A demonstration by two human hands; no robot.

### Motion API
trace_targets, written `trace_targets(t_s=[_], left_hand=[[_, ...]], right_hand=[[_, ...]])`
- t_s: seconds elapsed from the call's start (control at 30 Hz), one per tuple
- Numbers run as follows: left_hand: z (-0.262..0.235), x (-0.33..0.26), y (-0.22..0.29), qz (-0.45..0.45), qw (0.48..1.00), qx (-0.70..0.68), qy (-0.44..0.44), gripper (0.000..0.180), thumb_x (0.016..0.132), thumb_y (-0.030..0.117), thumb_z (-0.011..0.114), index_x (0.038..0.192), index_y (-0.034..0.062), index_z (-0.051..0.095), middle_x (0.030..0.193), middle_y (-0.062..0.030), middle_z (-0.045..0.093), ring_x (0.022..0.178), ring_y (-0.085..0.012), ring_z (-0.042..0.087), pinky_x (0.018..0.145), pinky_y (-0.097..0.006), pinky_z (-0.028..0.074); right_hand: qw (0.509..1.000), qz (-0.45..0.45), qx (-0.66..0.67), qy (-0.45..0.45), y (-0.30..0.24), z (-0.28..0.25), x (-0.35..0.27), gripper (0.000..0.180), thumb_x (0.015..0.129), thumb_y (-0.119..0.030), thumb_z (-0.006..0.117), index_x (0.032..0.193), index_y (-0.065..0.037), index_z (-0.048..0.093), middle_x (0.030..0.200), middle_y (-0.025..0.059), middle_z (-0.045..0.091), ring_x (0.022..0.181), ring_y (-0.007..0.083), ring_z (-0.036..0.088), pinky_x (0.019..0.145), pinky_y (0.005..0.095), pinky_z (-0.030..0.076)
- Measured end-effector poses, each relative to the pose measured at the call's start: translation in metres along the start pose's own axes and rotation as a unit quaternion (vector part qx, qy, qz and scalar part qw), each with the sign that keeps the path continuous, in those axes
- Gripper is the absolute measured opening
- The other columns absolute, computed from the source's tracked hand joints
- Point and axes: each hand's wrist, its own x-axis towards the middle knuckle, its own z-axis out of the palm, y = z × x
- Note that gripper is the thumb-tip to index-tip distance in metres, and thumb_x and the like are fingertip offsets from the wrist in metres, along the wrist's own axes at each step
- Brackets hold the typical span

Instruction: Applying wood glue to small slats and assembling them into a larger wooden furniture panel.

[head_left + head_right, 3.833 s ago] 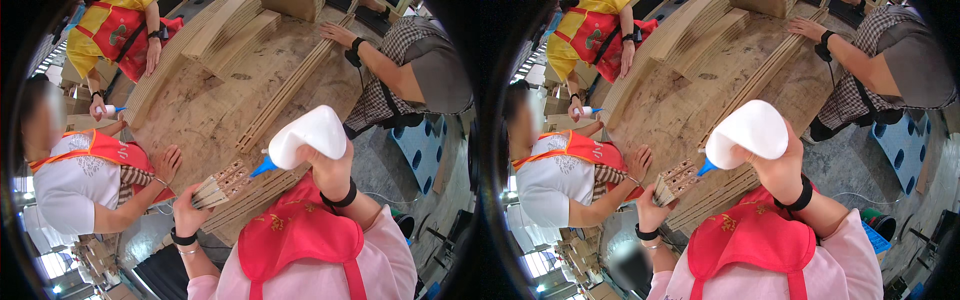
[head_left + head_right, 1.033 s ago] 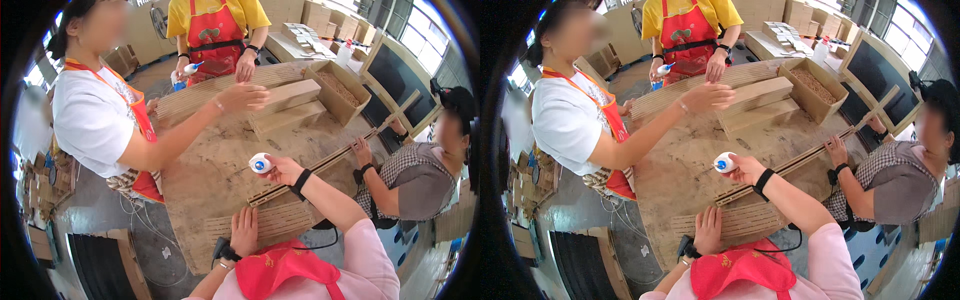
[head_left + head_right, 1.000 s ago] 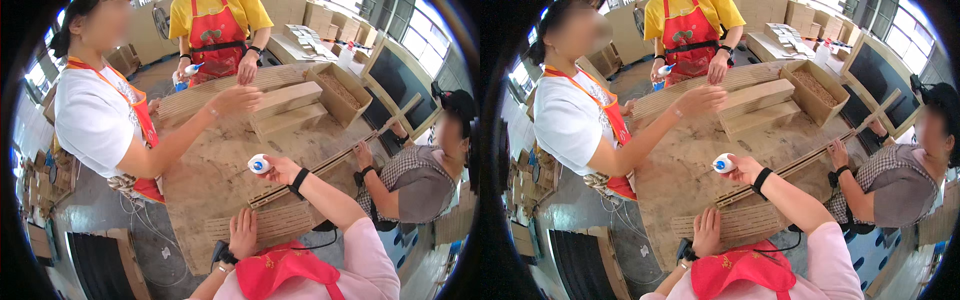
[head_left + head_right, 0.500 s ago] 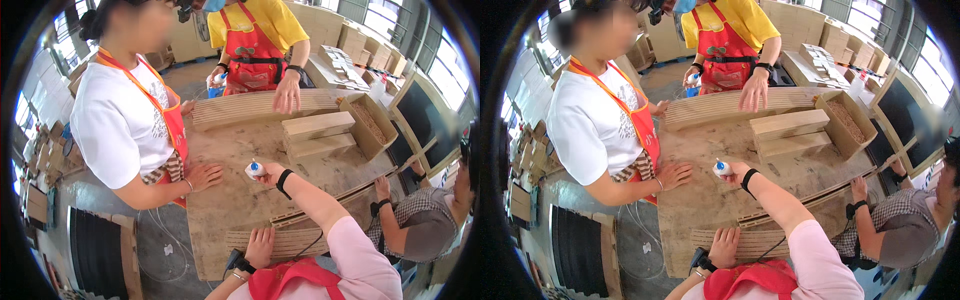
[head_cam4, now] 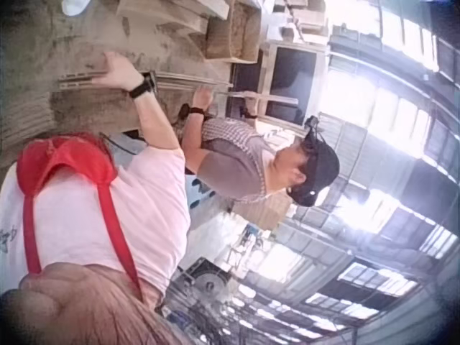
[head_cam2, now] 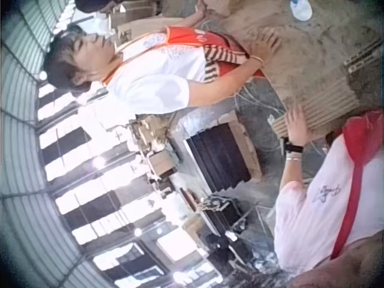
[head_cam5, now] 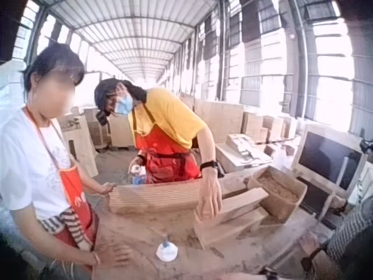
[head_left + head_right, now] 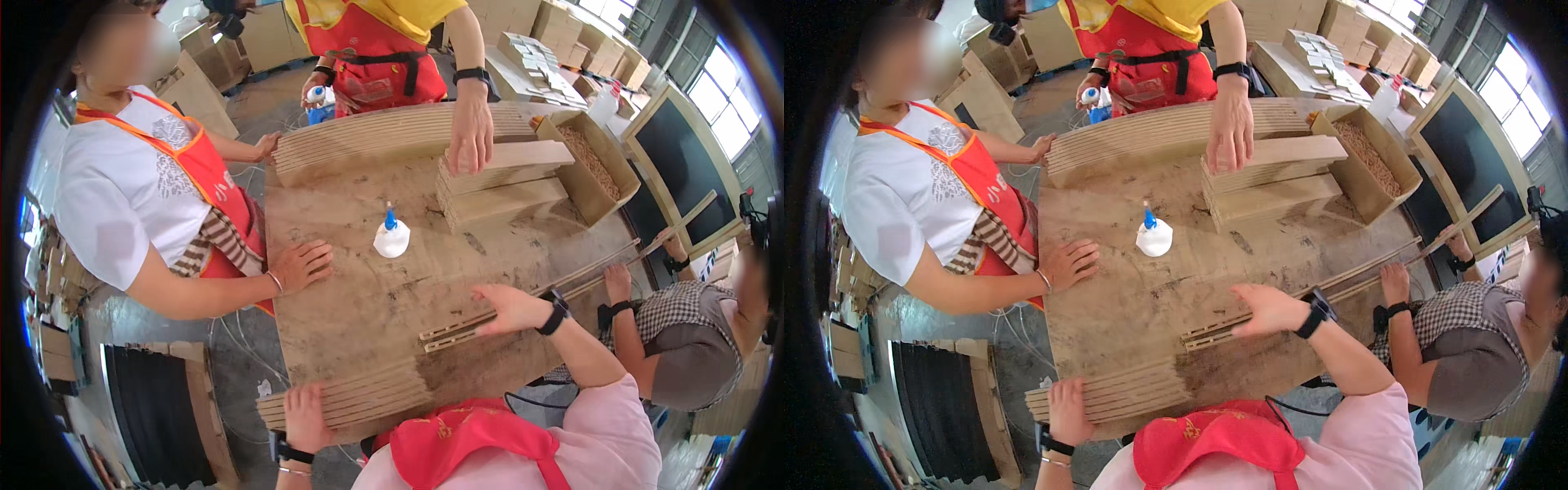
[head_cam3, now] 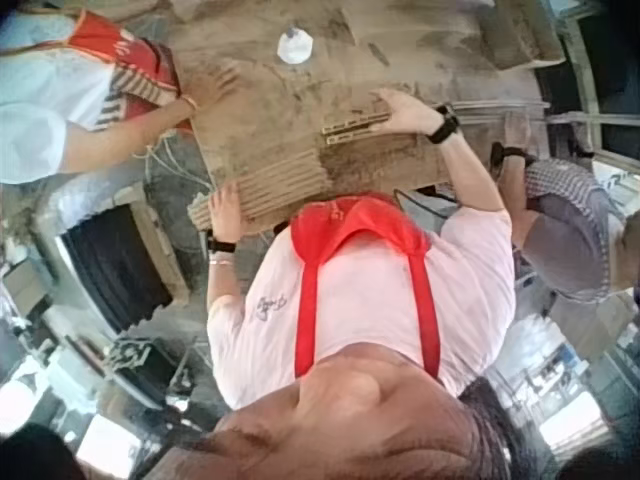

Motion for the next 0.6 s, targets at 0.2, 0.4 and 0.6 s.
trace_targets(t_s=[0.2,0.4,0.6], left_hand=[[0.002,0.004,-0.027,-0.085,0.994,0.044,0.055,0.101,0.049,0.026,0.085,0.131,-0.0034,0.035,0.125,-0.0197,0.044,0.117,-0.0384,0.04,0.104,-0.051,0.028],[0.0,0.071,-0.009,-0.087,0.992,0.046,0.077,0.099,0.053,0.03,0.085,0.132,-0.0028,0.034,0.127,-0.0187,0.044,0.118,-0.0374,0.041,0.105,-0.049,0.029],[0.003,0.15,0.036,-0.058,0.992,0.083,0.069,0.101,0.053,0.033,0.087,0.134,-0.001,0.036,0.128,-0.0165,0.047,0.119,-0.0357,0.043,0.106,-0.047,0.03]], right_hand=[[0.974,0.03,-0.218,0.062,0.007,0.042,-0.031,0.101,0.06,-0.038,0.084,0.138,0.001,0.033,0.129,0.02,0.048,0.126,0.0351,0.042,0.104,0.0573,0.029],[0.965,0.009,-0.225,0.133,0.021,0.074,-0.023,0.066,0.062,-0.022,0.081,0.117,-0.001,0.051,0.111,0.0141,0.055,0.109,0.031,0.051,0.101,0.0467,0.034],[0.962,-0.027,-0.189,0.197,0.026,0.093,-0.026,0.052,0.057,-0.016,0.08,0.103,-0.006,0.057,0.1,0.0132,0.057,0.101,0.0335,0.054,0.095,0.0438,0.039]])
